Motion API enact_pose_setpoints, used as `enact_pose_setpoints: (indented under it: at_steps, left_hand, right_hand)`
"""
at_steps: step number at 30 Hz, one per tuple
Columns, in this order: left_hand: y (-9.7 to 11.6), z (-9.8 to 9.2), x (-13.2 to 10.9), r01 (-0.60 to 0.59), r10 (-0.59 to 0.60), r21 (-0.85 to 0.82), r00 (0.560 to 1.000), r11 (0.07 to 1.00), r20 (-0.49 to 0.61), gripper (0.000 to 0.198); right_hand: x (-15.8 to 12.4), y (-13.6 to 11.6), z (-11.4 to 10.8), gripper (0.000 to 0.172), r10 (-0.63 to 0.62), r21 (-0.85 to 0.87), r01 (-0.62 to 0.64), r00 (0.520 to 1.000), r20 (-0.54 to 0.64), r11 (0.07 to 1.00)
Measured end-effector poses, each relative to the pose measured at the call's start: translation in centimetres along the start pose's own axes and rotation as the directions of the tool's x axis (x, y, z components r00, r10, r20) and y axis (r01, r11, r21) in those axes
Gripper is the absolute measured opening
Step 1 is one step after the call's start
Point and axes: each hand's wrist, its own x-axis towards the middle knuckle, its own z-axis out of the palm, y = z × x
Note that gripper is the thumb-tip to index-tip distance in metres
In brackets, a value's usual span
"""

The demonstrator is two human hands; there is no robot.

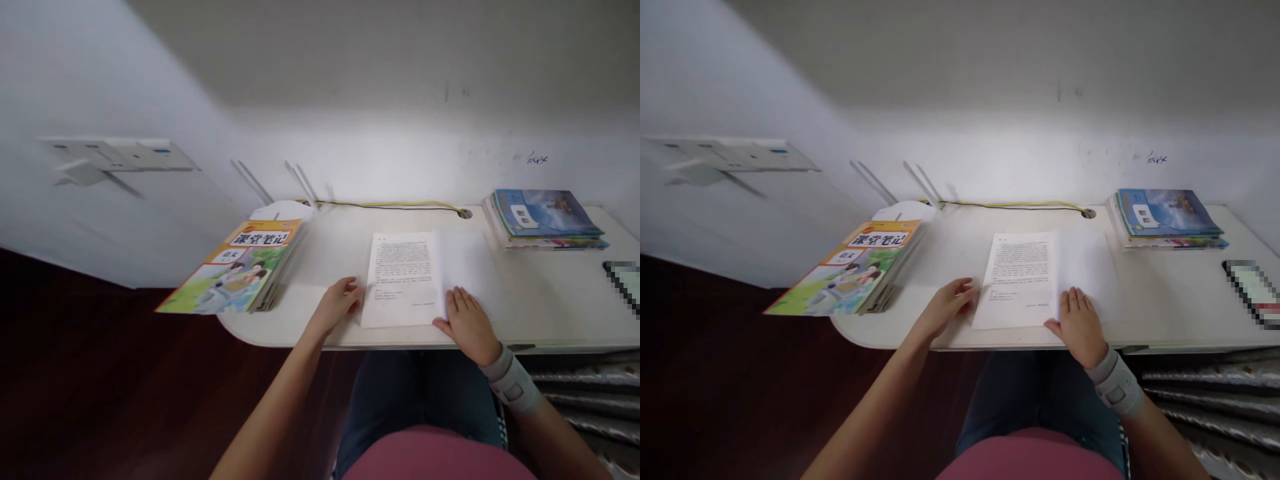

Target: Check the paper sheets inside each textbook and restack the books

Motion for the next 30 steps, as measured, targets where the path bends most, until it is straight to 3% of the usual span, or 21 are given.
enact_pose_setpoints:
  at_steps: [3,5,8,11,14,16,18,20,23,27,28,30]
  left_hand:
    - [0.7,0.0,0.6,-0.037,0.020,0.290,0.998,0.956,0.060,0.023]
    - [1.5,-0.2,0.9,-0.035,0.021,0.381,0.999,0.924,0.041,0.019]
    - [4.1,-0.5,0.6,-0.038,0.049,0.250,0.998,0.967,-0.039,0.014]
    - [8.9,-0.4,-0.2,-0.147,0.152,0.071,0.986,0.987,-0.065,0.013]
    - [15.0,0.8,-0.9,-0.330,0.330,0.078,0.944,0.941,0.020,0.014]
    - [18.7,2.1,-1.3,-0.453,0.445,0.182,0.891,0.873,0.085,0.014]
    - [21.7,3.5,-1.8,-0.548,0.530,0.328,0.834,0.769,0.151,0.013]
    - [23.6,4.8,-2.3,-0.594,0.575,0.471,0.792,0.652,0.204,0.015]
    - [24.7,5.7,-2.9,-0.591,0.588,0.603,0.774,0.536,0.235,0.023]
    - [22.5,4.7,-2.1,-0.484,0.522,0.712,0.831,0.509,0.191,0.026]
    - [21.4,4.0,-1.7,-0.434,0.487,0.738,0.858,0.516,0.164,0.025]
    - [18.7,2.2,-0.9,-0.308,0.393,0.777,0.916,0.550,0.084,0.024]
  right_hand:
    - [-0.1,-0.2,-0.1,0.063,0.003,0.012,-0.003,1.000,-0.004,1.000]
    - [-0.1,-0.1,-0.3,0.063,-0.004,0.024,0.004,1.000,-0.003,1.000]
    - [-0.2,0.4,-0.8,0.063,-0.014,0.112,0.014,1.000,0.001,0.994]
    - [0.1,1.6,-1.1,0.062,-0.006,0.348,0.015,1.000,-0.027,0.937]
    - [1.1,3.3,-1.2,0.059,0.096,0.664,-0.049,0.995,-0.034,0.746]
    - [2.1,4.6,-1.5,0.062,0.201,0.846,-0.137,0.979,0.037,0.515]
    - [2.9,5.9,-1.9,0.071,0.263,0.938,-0.217,0.954,0.145,0.269]
    - [3.2,7.2,-2.6,0.081,0.271,0.957,-0.265,0.935,0.226,0.115]
    - [2.6,9.1,-3.3,0.088,0.256,0.957,-0.288,0.928,0.269,0.038]
    - [0.8,11.6,-2.9,0.088,0.230,0.943,-0.302,0.917,0.327,-0.136]
    - [0.4,12.1,-2.6,0.082,0.233,0.941,-0.309,0.913,0.334,-0.137]
    - [-0.2,12.8,-1.8,0.065,0.299,0.957,-0.292,0.912,0.280,-0.005]
